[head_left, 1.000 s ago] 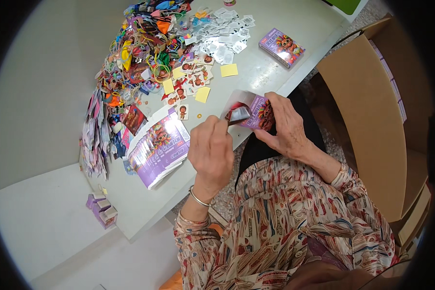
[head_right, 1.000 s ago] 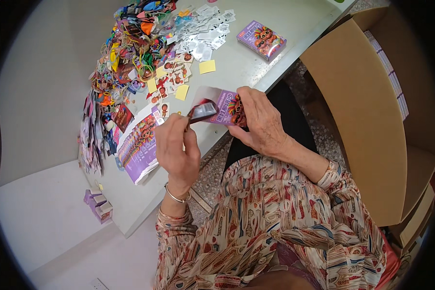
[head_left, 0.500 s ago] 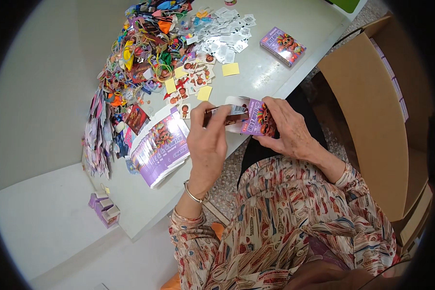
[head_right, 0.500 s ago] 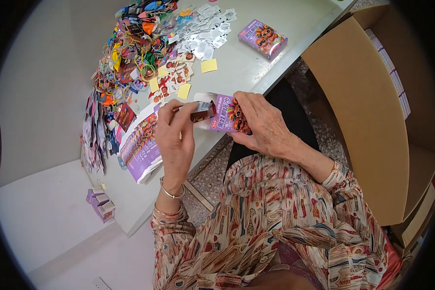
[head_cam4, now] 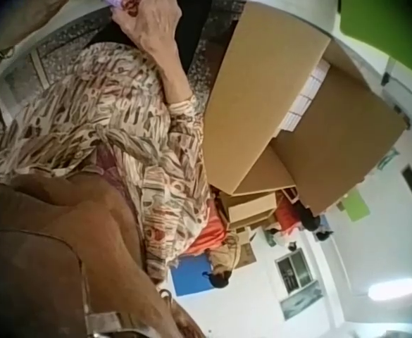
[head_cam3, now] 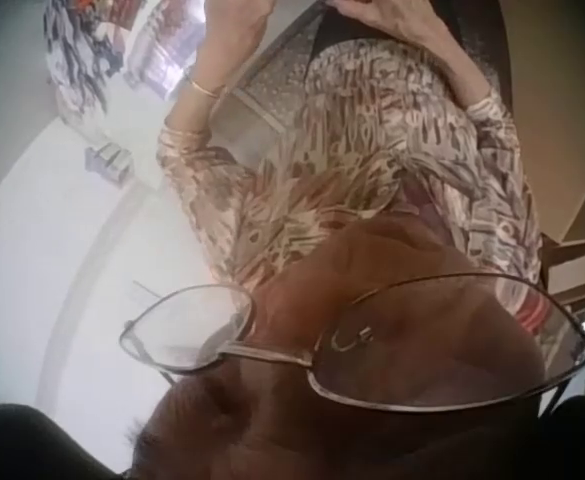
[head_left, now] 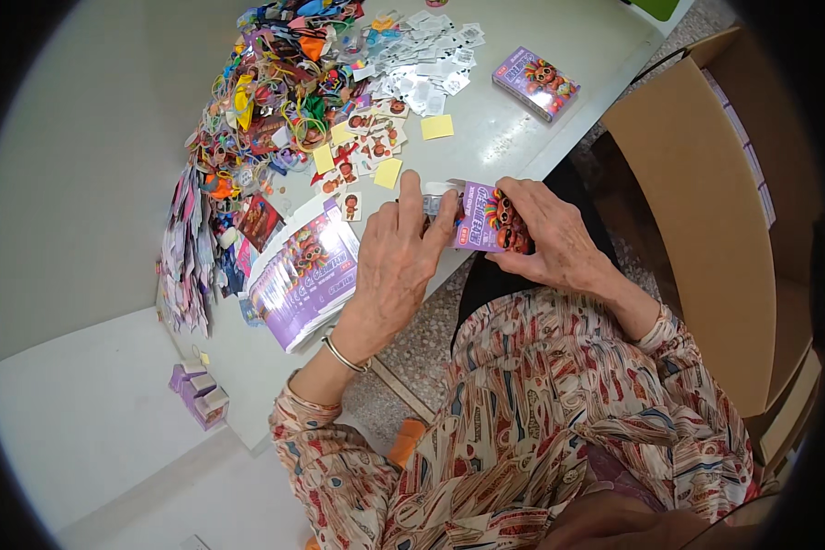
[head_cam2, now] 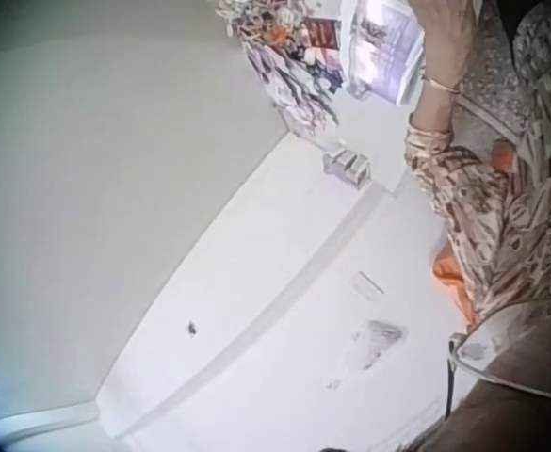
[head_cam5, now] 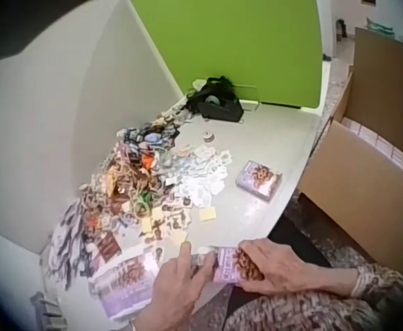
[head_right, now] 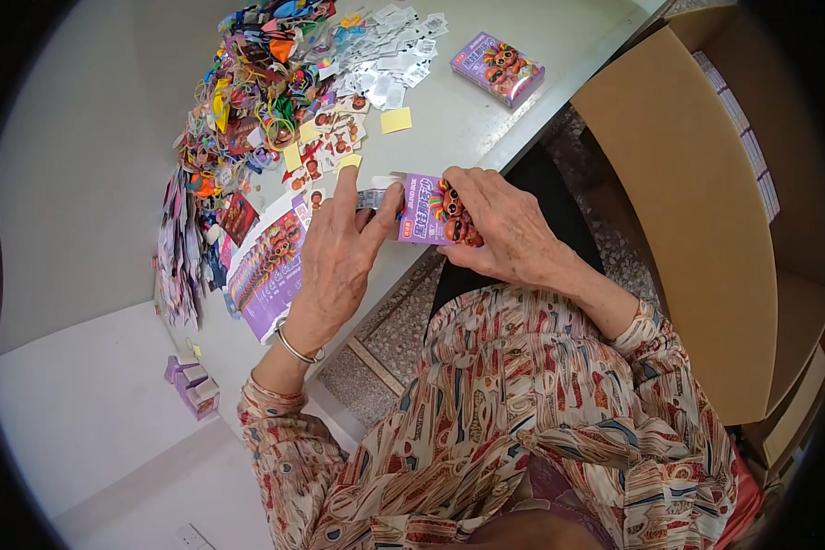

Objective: Sorting small toy parts and placing them into purple cardboard boxes.

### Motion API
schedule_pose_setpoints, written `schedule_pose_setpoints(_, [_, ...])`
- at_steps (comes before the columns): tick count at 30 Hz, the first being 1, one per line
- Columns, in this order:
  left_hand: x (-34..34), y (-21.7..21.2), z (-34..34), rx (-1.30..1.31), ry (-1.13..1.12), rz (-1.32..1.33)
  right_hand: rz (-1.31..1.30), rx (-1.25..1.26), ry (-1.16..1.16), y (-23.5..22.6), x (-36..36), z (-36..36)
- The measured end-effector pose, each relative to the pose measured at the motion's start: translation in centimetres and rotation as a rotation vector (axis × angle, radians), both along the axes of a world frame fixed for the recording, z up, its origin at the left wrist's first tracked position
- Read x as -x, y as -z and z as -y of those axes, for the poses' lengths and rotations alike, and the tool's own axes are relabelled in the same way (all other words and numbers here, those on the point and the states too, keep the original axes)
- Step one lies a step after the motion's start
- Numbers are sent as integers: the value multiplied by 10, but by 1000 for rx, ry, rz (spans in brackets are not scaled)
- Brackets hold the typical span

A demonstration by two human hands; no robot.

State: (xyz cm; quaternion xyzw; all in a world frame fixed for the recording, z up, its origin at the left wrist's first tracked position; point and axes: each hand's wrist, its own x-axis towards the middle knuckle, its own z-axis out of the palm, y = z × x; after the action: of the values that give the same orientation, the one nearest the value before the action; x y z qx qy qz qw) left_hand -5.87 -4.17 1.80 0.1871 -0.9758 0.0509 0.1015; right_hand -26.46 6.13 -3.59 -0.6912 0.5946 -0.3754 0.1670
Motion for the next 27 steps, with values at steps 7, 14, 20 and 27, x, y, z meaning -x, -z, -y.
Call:
schedule_pose_setpoints(7, [-3,-2,8,18,68,130,6,-7,-35,0,8,0])
schedule_pose_setpoints(14, [2,-8,2,31,107,160,26,-61,-46,-4,8,0])
schedule_pose_setpoints(20, [-5,11,26,-211,146,116,-47,-63,-28,-12,0,1])
schedule_pose_setpoints(27, [-24,30,23,-1376,-516,-713,-73,-51,13,-10,-1,6])
